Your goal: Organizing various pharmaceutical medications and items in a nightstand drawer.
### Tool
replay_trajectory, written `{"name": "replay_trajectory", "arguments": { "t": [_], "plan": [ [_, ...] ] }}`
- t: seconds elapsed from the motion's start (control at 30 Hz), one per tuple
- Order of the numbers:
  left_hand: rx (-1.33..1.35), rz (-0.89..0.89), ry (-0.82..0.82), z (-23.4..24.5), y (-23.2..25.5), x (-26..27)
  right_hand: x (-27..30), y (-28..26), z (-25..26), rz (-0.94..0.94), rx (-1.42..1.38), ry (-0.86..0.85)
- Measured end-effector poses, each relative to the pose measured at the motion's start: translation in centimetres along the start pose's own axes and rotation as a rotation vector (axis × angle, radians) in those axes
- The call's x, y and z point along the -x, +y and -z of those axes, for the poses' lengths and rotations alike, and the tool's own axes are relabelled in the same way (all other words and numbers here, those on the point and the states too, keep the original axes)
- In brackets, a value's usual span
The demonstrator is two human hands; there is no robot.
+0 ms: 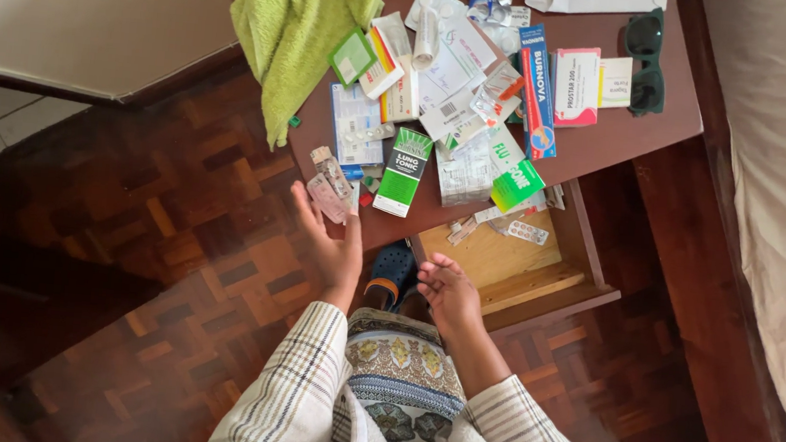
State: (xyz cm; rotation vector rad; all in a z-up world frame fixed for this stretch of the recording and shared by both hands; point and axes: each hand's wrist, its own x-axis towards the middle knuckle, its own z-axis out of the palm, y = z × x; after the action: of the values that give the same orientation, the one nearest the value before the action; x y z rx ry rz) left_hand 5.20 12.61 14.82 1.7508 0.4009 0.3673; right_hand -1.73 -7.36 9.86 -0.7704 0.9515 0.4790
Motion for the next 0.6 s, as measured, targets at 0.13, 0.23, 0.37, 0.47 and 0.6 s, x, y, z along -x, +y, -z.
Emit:
{"name": "replay_trajectory", "arguments": {
  "t": [0.13, 0.23, 0.37, 0.47, 0.6],
  "plan": [
    [-0.075, 0.096, 0.044, -0.2, 0.3, -0.7, -0.7, -0.4, 2.7, -0.021, -0.008, 0.024],
    [-0.104, 0.064, 0.021, -0.8, 0.6, -1.3, -1.1, -0.7, 3.5, -0.026, -0.006, 0.054],
    [-0.293, 0.001, 0.061, -1.8, 0.0, -1.8, -1.2, -0.4, 3.3, -0.012, -0.038, 0.028],
    [-0.548, -0.075, 0.061, -2.2, 1.9, -2.5, -0.7, -0.4, 2.8, -0.019, -0.049, 0.000],
    [-0.818, 0.090, 0.031, -2.2, 5.3, -3.5, 0.2, -0.7, 1.9, -0.033, -0.009, -0.036]
  ]
}}
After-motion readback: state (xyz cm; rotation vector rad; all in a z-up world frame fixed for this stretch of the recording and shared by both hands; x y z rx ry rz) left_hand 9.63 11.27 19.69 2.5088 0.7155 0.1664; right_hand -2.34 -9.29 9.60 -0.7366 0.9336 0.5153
